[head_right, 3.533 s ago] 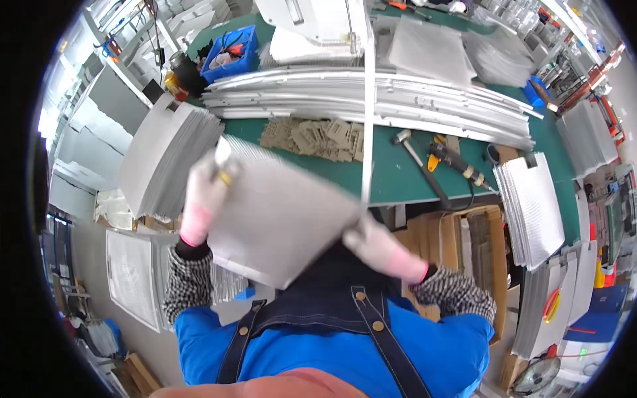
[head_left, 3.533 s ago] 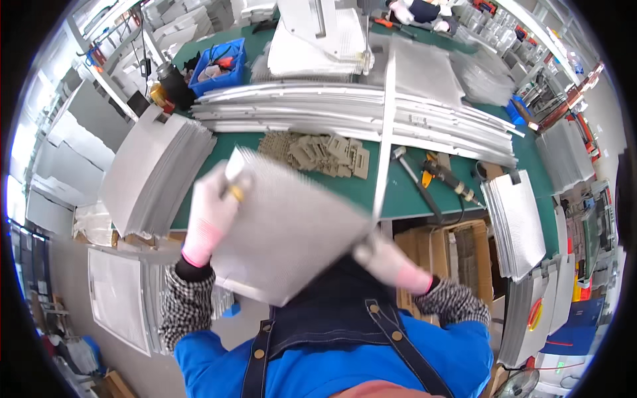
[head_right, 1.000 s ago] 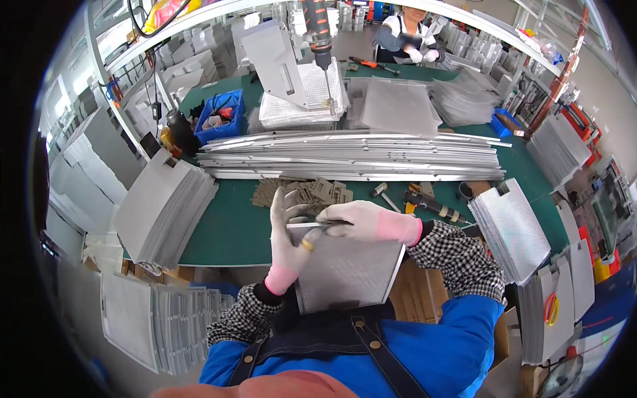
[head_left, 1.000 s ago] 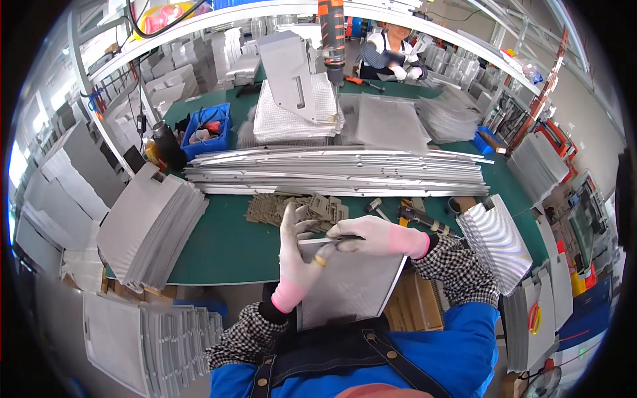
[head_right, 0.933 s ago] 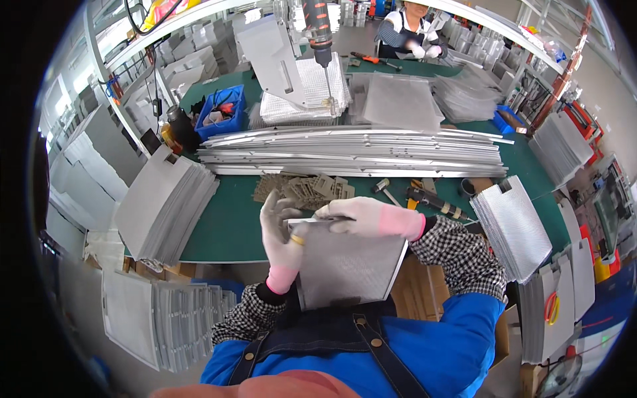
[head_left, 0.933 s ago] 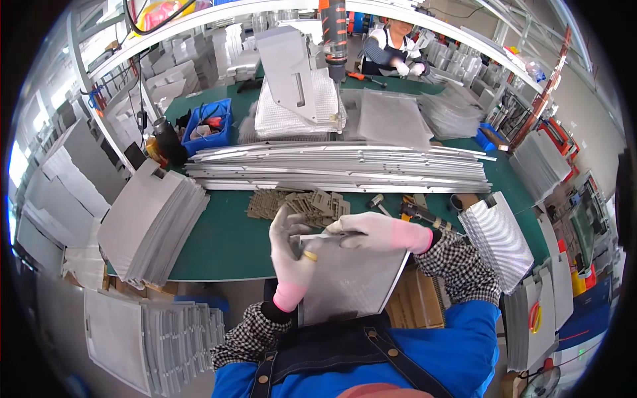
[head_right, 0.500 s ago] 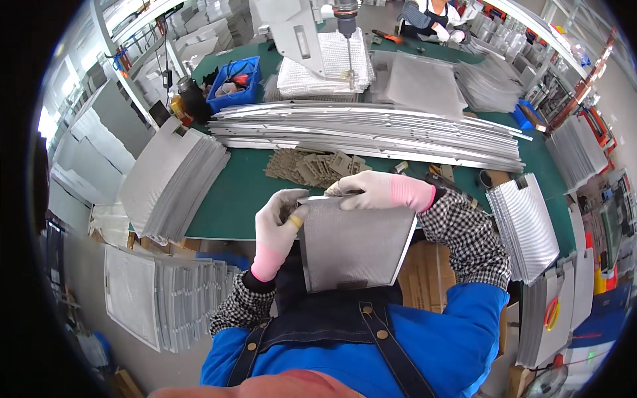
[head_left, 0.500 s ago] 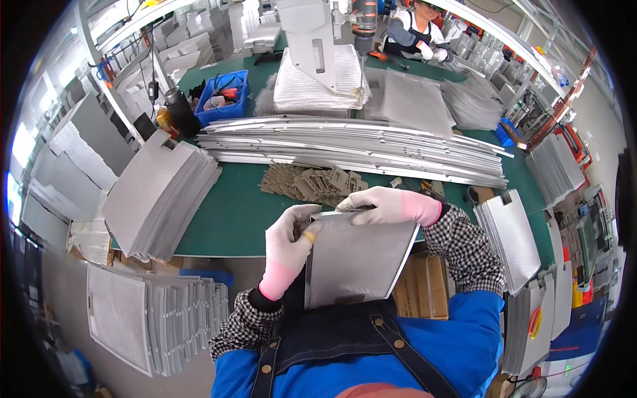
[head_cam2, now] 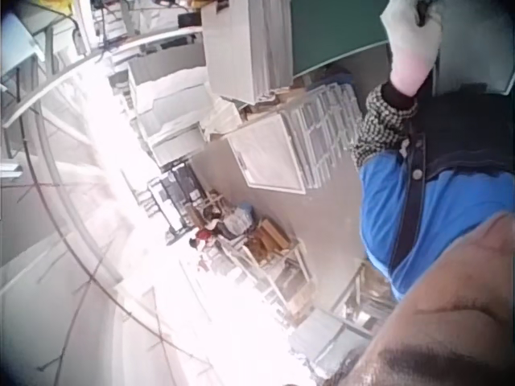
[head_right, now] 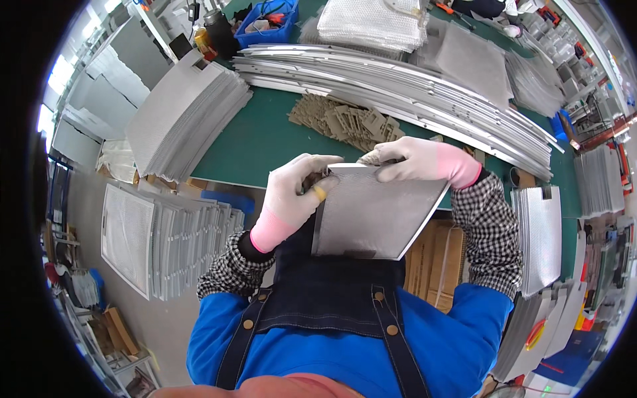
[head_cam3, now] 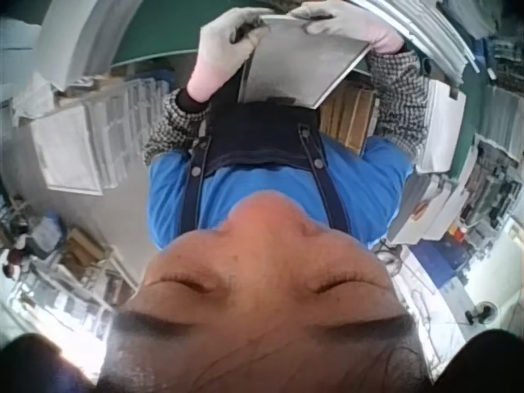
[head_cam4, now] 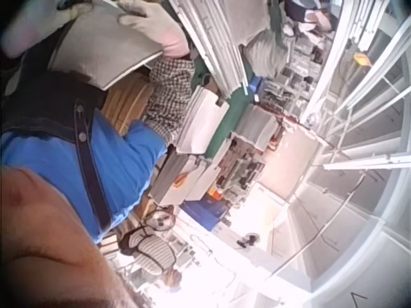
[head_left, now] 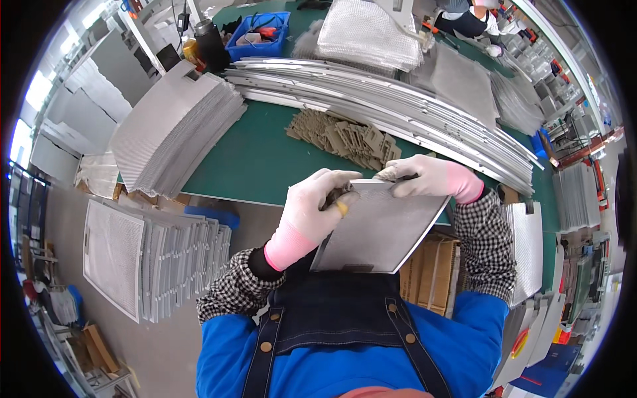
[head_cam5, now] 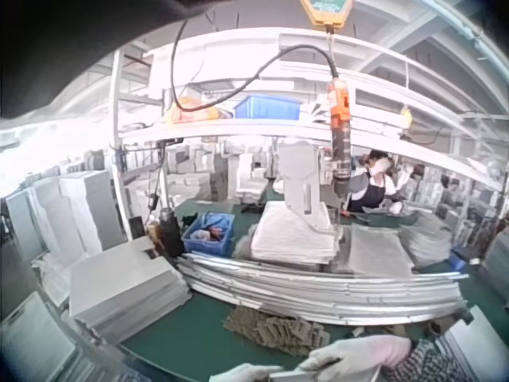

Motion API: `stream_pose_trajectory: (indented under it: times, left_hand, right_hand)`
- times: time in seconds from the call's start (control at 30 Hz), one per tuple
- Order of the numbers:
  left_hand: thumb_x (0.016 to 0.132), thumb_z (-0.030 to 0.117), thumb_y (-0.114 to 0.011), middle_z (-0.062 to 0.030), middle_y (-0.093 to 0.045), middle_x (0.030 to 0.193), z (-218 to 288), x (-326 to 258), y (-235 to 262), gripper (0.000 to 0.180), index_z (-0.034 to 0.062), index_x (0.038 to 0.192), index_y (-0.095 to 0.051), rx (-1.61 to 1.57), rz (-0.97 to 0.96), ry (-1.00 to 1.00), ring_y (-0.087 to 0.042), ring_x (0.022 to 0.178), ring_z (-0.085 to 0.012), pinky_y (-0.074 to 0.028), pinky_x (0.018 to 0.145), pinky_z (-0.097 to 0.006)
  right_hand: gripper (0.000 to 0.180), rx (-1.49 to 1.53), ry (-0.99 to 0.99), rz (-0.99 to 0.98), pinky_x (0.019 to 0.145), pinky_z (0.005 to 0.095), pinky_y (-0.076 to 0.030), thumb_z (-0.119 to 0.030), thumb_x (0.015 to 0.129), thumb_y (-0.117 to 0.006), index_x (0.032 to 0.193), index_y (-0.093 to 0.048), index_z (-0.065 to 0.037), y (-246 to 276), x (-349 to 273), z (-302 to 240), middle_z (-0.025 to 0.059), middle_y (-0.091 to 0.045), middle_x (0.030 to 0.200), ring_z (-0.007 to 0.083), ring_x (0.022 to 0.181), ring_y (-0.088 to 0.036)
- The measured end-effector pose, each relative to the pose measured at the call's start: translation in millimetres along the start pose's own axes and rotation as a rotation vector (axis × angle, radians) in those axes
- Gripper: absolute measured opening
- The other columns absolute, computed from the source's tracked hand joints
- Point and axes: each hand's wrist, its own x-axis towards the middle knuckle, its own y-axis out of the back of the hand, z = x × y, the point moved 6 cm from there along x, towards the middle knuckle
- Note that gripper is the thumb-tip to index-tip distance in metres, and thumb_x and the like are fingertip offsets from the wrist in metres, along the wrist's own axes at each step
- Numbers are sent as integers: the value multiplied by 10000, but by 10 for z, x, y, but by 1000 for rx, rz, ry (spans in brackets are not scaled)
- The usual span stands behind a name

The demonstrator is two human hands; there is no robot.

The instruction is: The person assembles white mesh panels by inserting metal frame pieces into the panel edges and securing them with a handheld power tool. They repeatedly pick up panels, align and insert frames, and use the tool to fasten the assembly before stacking the finished units.

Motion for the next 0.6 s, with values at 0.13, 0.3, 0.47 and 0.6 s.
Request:
stream_pose_trajectory:
  times: [0.13, 0.3, 0.47, 0.6]
  left_hand:
    - [873, -43, -681, 7, -640, 873, -284, 114, 29, 296, -4, 1167, -671, -106, 127, 78, -547, 724, -23, -477, 660, -194]
    - [848, -68, -668, -28, -643, 848, -321, 166, 72, 326, 27, 1160, -675, 142, 134, -106, -570, 695, -76, -486, 639, -233]
    - [819, -62, -674, -85, -637, 851, -274, 211, 52, 356, 53, 1157, -677, 327, 205, -245, -584, 659, -135, -480, 619, -261]
    - [954, 71, -641, -40, -688, 902, -543, 139, 73, 243, -17, 1180, -645, -119, 175, 102, -585, 752, -55, -495, 644, -229]
  right_hand:
    - [429, -185, 66, 201, 957, 361, -490, -191, 908, -641, 1291, -610, -3, -31, 151, -25, 183, -661, 1165, 284, 1086, -642]
    - [378, -616, 171, 545, 754, 400, -559, -305, 897, -653, 1172, -654, -46, -128, 252, -59, 162, -701, 949, 312, 874, -696]
    - [295, -841, 186, 689, 543, 406, -532, -386, 901, -647, 978, -640, -101, -191, 329, -169, 119, -647, 656, 299, 625, -681]
    - [318, -808, 217, 692, 524, 405, -525, -408, 911, -635, 849, -580, -101, -259, 326, -246, 100, -623, 621, 285, 594, -671]
